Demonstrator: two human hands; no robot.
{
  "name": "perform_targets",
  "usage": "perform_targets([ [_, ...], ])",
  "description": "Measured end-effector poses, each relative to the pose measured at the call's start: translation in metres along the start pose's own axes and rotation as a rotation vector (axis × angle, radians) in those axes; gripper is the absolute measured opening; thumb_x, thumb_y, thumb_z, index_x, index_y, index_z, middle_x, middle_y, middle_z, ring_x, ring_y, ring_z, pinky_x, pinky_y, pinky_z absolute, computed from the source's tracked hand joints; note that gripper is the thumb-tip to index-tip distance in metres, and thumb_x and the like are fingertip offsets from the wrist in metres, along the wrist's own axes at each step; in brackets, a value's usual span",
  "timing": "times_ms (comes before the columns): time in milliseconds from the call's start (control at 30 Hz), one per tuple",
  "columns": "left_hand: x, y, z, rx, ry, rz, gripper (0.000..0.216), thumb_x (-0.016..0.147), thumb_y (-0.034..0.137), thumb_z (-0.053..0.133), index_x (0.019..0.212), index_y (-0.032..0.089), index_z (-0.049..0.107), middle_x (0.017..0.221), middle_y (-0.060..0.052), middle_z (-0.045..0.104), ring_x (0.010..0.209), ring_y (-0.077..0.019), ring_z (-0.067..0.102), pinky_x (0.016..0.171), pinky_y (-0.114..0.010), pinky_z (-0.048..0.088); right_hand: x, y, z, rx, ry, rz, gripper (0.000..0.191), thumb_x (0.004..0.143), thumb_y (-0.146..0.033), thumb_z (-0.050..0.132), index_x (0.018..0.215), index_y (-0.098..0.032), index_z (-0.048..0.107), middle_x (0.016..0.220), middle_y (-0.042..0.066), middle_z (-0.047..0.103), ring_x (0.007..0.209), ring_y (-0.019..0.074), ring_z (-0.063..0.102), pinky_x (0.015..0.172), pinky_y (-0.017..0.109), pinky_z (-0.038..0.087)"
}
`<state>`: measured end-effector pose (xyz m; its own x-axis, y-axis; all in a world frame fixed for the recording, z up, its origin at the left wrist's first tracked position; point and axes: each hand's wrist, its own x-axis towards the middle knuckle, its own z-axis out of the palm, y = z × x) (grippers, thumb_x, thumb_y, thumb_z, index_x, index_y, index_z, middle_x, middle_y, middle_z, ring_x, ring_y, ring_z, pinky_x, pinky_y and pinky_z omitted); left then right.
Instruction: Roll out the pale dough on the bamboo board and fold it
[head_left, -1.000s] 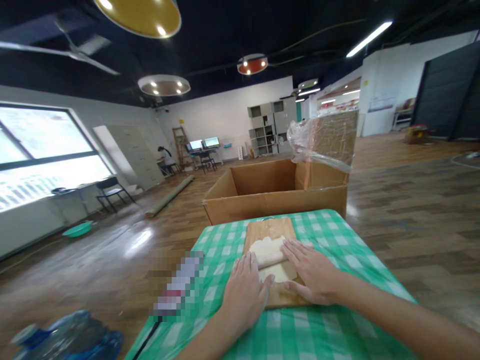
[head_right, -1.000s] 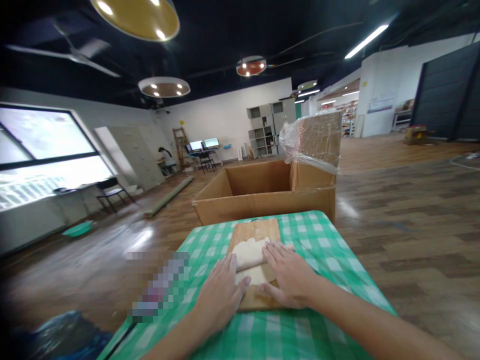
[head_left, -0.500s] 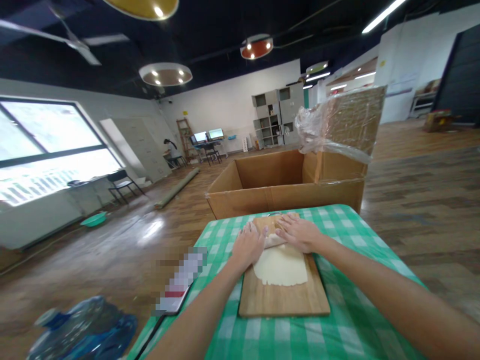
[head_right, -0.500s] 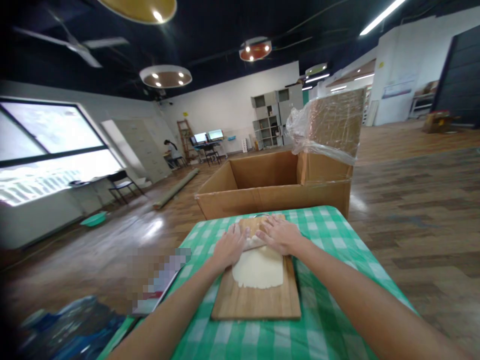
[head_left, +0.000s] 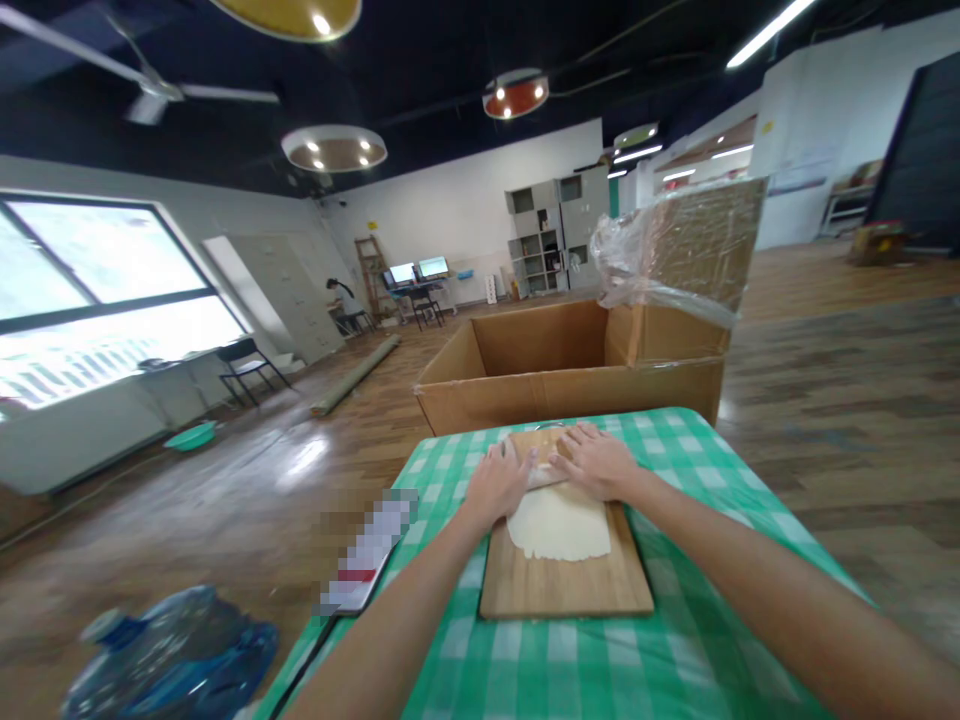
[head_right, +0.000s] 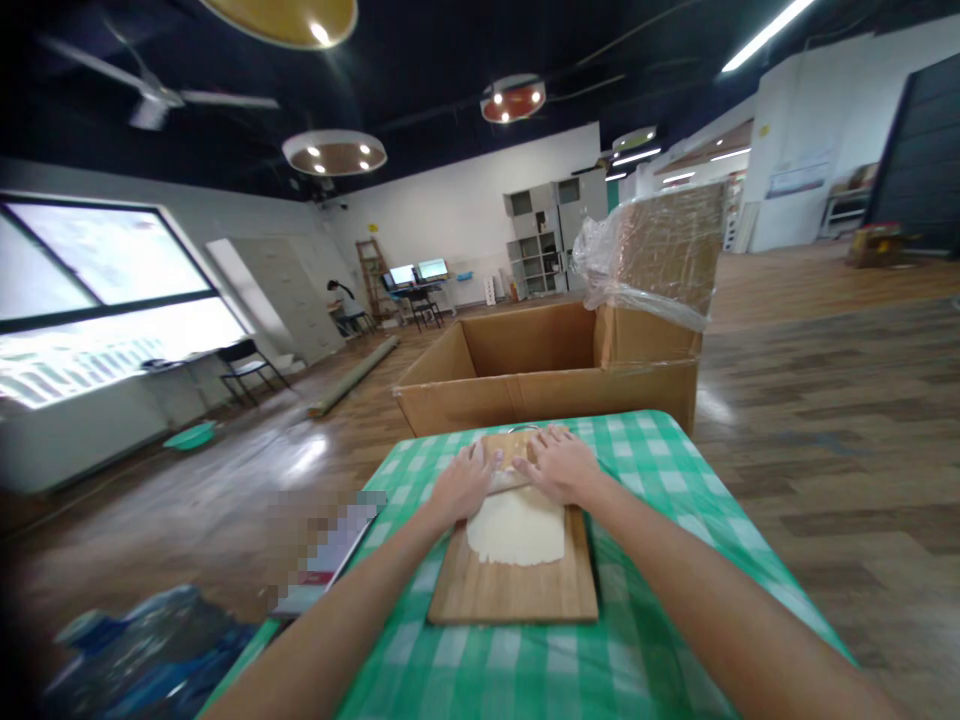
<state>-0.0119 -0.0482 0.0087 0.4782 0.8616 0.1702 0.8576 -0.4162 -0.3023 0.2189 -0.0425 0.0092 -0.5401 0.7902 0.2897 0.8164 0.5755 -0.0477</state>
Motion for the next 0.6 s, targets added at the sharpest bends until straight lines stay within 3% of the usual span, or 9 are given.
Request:
perform_targets([
  [100,-0.015,0.009,-0.009,-0.032,0.013,0.021,0.043,0.106,0.023,0.033,0.144,0.017,0.052,0.141,-0.023,0.055,0.131,-0.035,0.054,0.101,-0.053,0.047,-0.02,-0.013,-0.011,0.05,-0.012,0.089,0.075,0.105,-0.065,0.022,0.139,-0.008,0.058,0.141,0.024,0.061,0.136,0.034,0.052,0.115,0.052,0.033],
  [167,-0.028,0.018,-0.013,-0.073,0.051,-0.043,0.045,0.108,0.033,0.031,0.142,0.014,0.054,0.143,-0.022,0.056,0.137,-0.0347,0.05,0.107,-0.053,0.043,-0.036,-0.021,-0.018,0.065,-0.017,0.078,0.08,0.104,-0.066,0.021,0.147,-0.006,0.052,0.149,0.025,0.054,0.138,0.0359,0.05,0.112,0.052,0.037],
  [267,-0.053,0.032,-0.02,-0.143,0.114,-0.108,0.057,0.107,0.045,0.031,0.146,0.006,0.047,0.151,-0.023,0.051,0.145,-0.0338,0.043,0.116,-0.052,0.036,-0.066,-0.033,-0.025,0.062,0.015,0.029,0.085,0.101,-0.07,0.026,0.154,-0.005,0.044,0.156,0.024,0.045,0.144,0.0388,0.042,0.115,0.054,0.034],
  [400,-0.08,0.047,-0.029,-0.198,0.131,-0.057,0.066,0.105,0.052,0.031,0.151,0.006,0.043,0.154,-0.022,0.049,0.146,-0.0333,0.043,0.12,-0.051,0.033,-0.105,-0.047,-0.028,0.068,0.064,-0.018,0.085,0.1,-0.07,0.031,0.157,-0.007,0.038,0.162,0.022,0.037,0.149,0.0388,0.034,0.12,0.056,0.027],
  [500,-0.078,0.049,-0.032,-0.22,0.127,-0.034,0.064,0.105,0.053,0.03,0.15,0.009,0.045,0.152,-0.02,0.052,0.144,-0.0313,0.046,0.12,-0.05,0.034,-0.117,-0.05,-0.026,0.083,0.096,-0.026,0.084,0.1,-0.069,0.032,0.16,-0.01,0.034,0.165,0.019,0.031,0.152,0.0369,0.028,0.123,0.055,0.023],
  [600,-0.054,0.043,-0.028,-0.218,0.112,-0.025,0.061,0.107,0.049,0.026,0.148,0.009,0.047,0.152,-0.019,0.053,0.144,-0.0297,0.046,0.12,-0.048,0.034,-0.106,-0.044,-0.022,0.09,0.085,0.001,0.083,0.101,-0.068,0.03,0.159,-0.009,0.035,0.164,0.02,0.033,0.152,0.0365,0.03,0.124,0.054,0.023],
])
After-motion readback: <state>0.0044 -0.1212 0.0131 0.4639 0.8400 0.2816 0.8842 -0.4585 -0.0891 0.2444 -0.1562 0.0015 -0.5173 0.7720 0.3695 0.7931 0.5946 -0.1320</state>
